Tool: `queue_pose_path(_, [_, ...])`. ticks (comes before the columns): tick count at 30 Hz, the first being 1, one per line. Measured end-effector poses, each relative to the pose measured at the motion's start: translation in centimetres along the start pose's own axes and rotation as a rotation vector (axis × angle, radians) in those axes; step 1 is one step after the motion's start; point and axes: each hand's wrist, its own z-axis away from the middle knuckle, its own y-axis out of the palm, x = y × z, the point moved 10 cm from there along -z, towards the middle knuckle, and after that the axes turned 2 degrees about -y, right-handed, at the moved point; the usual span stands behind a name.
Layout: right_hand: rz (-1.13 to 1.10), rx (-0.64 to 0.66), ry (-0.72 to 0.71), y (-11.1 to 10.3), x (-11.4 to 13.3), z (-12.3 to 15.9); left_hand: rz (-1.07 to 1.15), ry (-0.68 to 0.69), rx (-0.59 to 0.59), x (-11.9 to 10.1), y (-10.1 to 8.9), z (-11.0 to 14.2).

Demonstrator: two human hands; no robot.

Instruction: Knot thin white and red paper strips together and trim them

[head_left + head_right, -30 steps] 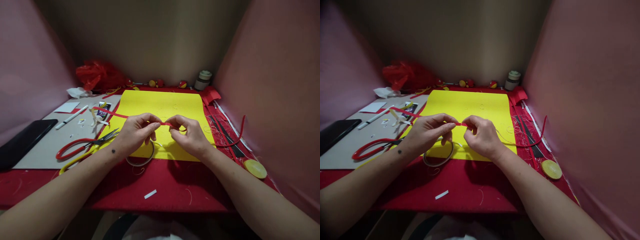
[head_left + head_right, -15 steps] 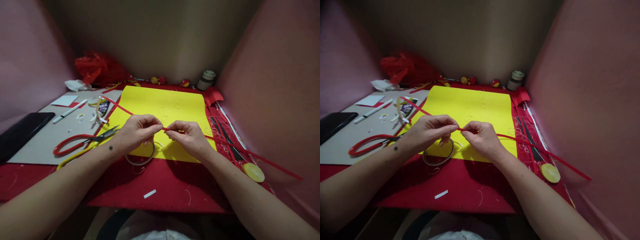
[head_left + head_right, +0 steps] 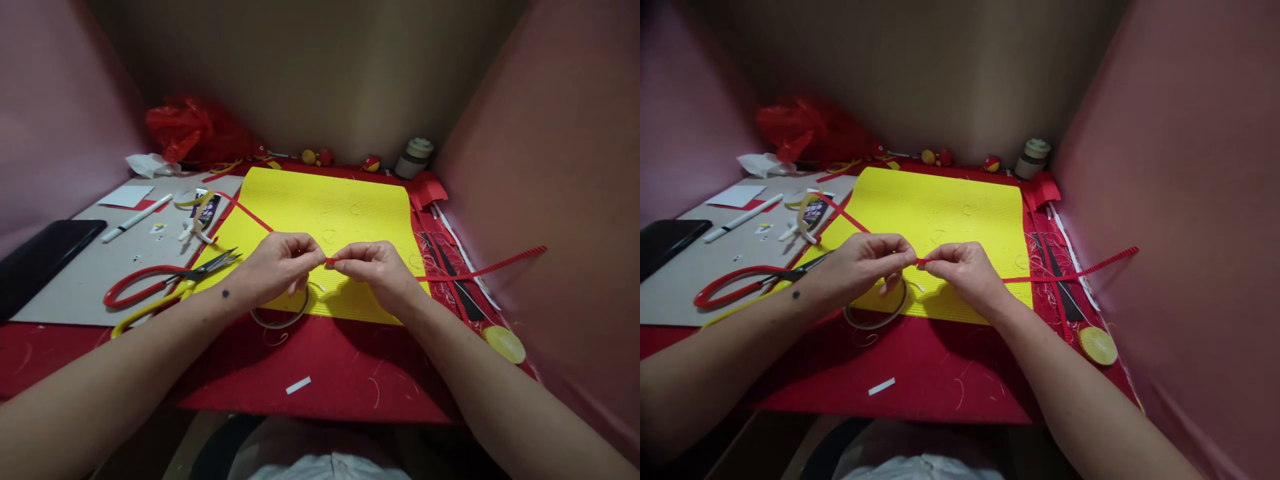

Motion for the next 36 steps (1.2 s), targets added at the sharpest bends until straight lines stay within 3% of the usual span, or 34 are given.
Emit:
queue_pose_path(6, [0.031, 0.017, -0.038, 0.3, 0.4, 0.0, 0.022, 0.006, -0.016, -0.2, 0.0, 0.1])
queue_pose_path(36, [0.084, 0.026, 0.082, 0.1, -0.8, -0.1, 0.059, -0.021, -0.018, 0.7, 0.7, -0.1])
